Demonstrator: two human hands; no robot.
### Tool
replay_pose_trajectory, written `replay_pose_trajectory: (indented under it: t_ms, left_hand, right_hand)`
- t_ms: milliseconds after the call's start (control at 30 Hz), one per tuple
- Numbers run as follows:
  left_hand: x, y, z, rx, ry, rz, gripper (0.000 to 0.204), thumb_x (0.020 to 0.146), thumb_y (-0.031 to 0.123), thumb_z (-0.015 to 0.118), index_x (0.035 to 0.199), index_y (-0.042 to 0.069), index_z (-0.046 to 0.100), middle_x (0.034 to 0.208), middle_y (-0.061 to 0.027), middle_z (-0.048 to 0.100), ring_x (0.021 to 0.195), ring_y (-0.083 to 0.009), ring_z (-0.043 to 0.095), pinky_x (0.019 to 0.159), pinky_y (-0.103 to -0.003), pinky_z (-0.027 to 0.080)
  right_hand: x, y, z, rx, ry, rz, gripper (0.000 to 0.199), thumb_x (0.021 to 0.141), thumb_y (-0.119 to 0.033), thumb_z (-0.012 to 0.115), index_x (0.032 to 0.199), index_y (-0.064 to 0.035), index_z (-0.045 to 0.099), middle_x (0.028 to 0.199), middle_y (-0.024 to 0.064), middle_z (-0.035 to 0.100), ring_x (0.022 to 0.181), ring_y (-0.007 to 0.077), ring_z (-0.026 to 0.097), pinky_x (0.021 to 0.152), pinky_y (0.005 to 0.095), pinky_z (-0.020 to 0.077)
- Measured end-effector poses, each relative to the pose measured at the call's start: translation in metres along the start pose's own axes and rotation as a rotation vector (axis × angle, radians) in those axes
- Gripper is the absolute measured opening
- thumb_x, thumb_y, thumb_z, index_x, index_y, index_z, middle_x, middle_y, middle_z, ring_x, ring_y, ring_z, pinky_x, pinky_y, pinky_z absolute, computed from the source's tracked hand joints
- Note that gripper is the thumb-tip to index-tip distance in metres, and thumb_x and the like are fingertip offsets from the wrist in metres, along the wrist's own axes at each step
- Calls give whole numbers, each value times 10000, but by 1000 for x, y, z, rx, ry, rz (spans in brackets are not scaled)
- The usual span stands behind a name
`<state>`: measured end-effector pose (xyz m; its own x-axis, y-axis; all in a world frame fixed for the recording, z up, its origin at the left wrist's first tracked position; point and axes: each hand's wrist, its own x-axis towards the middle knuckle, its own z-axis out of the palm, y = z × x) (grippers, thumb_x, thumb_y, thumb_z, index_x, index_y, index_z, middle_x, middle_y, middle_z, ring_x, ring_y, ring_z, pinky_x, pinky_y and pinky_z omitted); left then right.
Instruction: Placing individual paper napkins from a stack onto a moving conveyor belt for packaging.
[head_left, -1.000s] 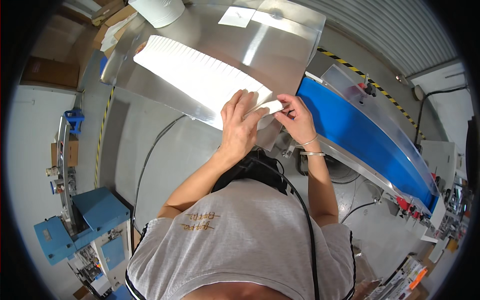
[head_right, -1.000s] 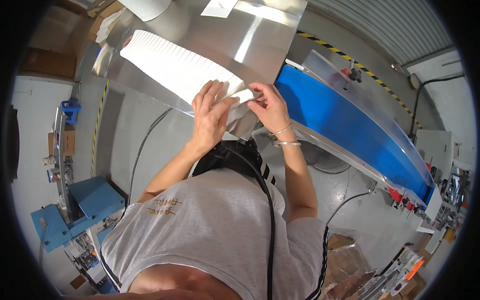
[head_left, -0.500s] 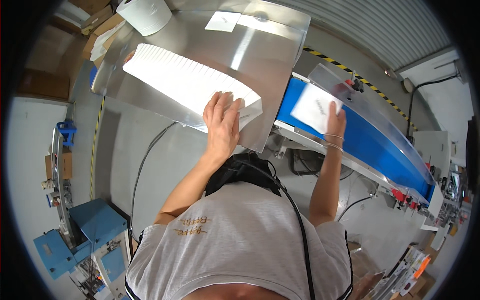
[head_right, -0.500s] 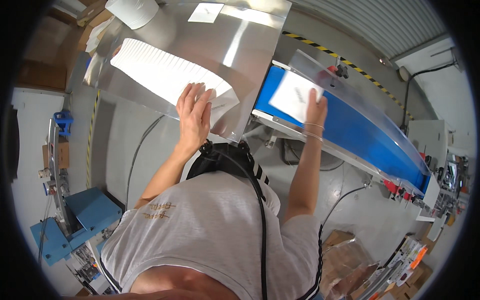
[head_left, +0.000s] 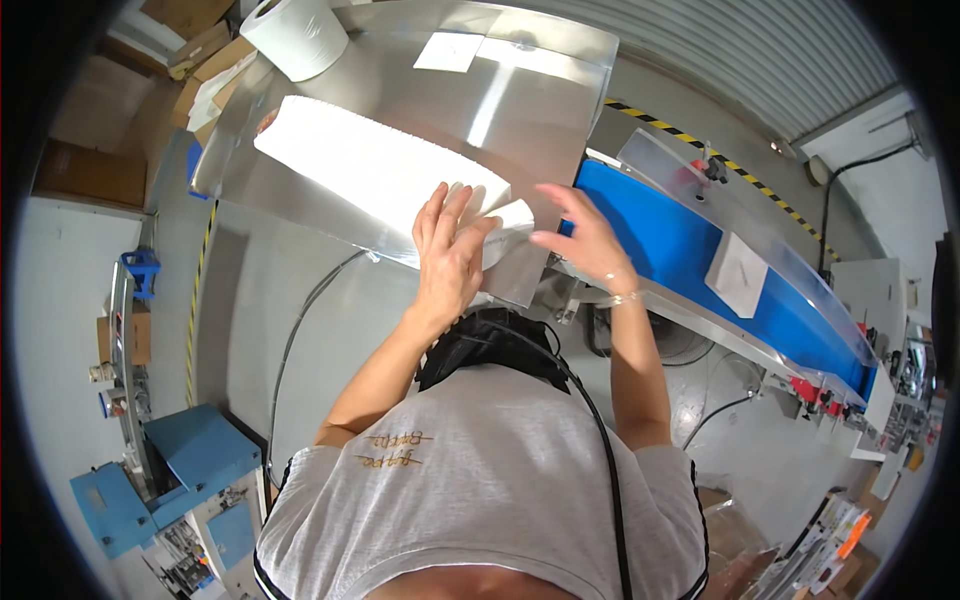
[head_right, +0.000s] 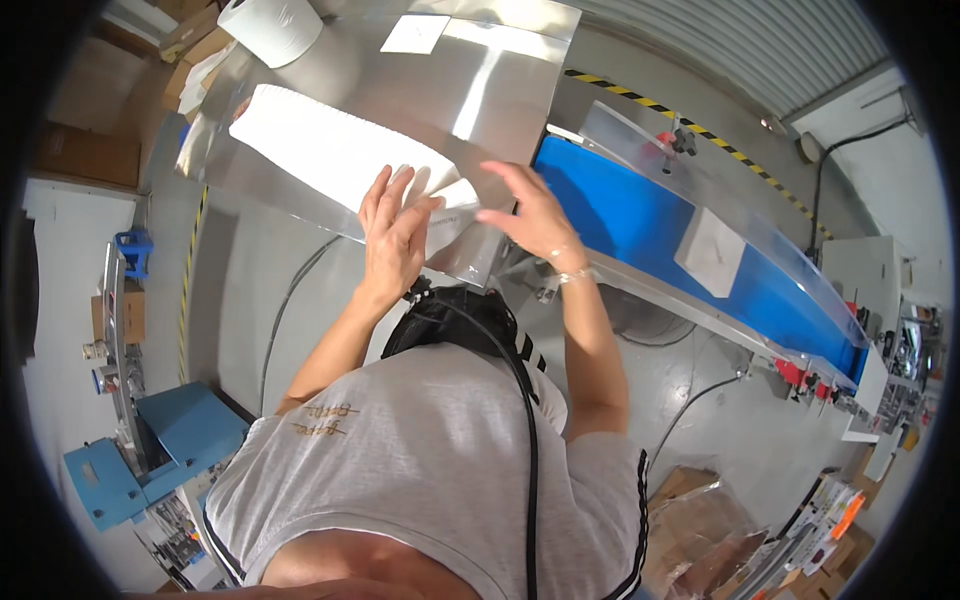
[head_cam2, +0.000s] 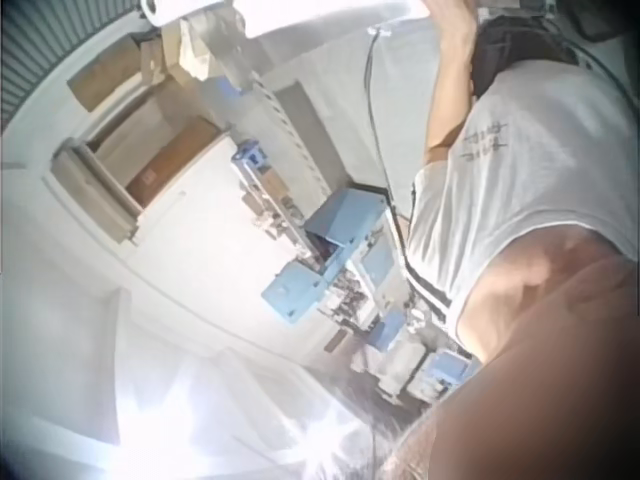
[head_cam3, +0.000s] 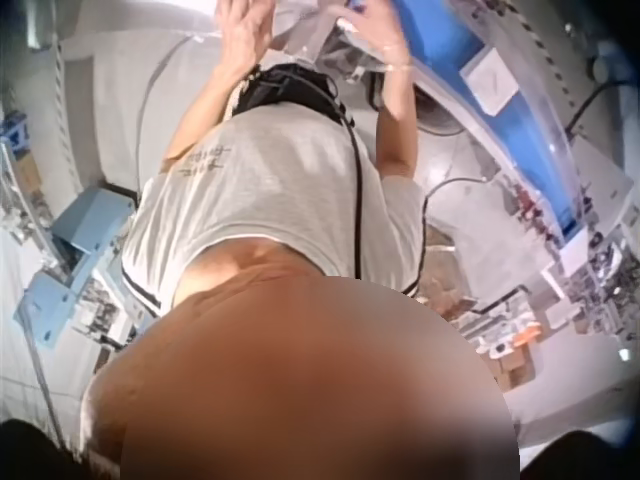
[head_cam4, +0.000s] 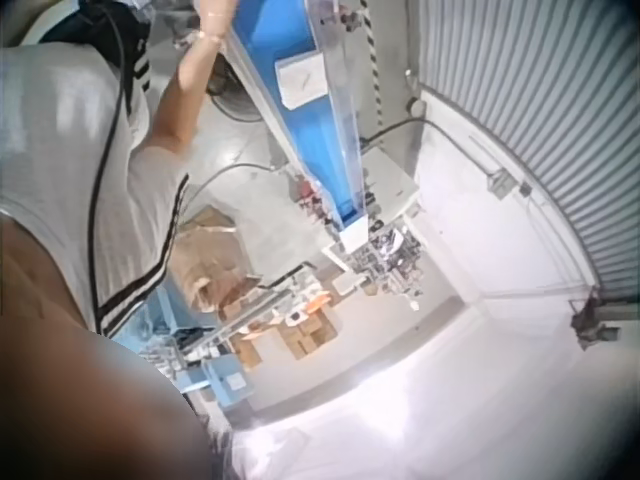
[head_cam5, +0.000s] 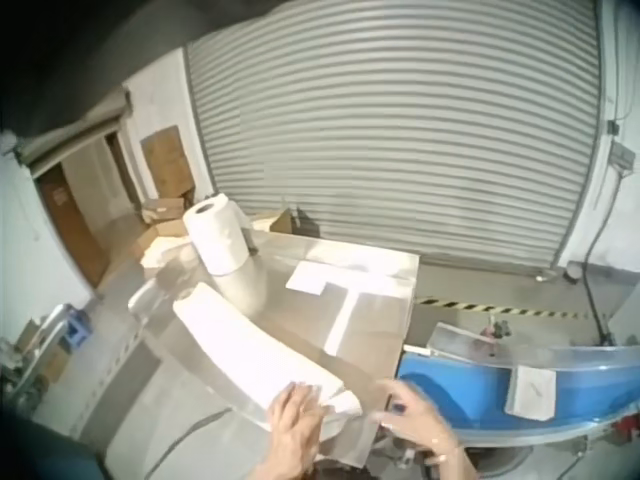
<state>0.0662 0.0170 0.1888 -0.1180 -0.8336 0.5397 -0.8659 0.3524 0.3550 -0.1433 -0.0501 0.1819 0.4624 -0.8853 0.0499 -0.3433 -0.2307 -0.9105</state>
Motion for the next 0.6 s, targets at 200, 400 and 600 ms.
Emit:
replay_pose_trajectory:
  t_ms: [200,400,600]
  left_hand:
    - [1,-6,-4,-13,-2,-86,400,812,33,629,1206,75,576,1435,-175,327,1339,-397,265,1051,-490,262]
    - [2,-17,-5,-61,22,-77,347,770,-45,620,1102,57,631,1304,-167,461,1243,-402,374,1011,-514,310]
    - [4,-17,-4,-78,16,-36,358,718,-79,607,1033,80,662,1313,-142,468,1281,-383,352,1043,-529,245]
  right_hand:
    - [6,40,15,433,11,157,366,854,-202,680,1138,-24,533,1046,41,579,919,128,546,788,271,468]
    - [-35,110,-65,-124,766,550,493,876,-458,591,872,36,593,819,176,612,728,212,557,665,361,457]
    - [-48,82,-71,-970,788,291,548,762,-270,709,1191,20,531,1139,217,601,998,347,591,826,400,477]
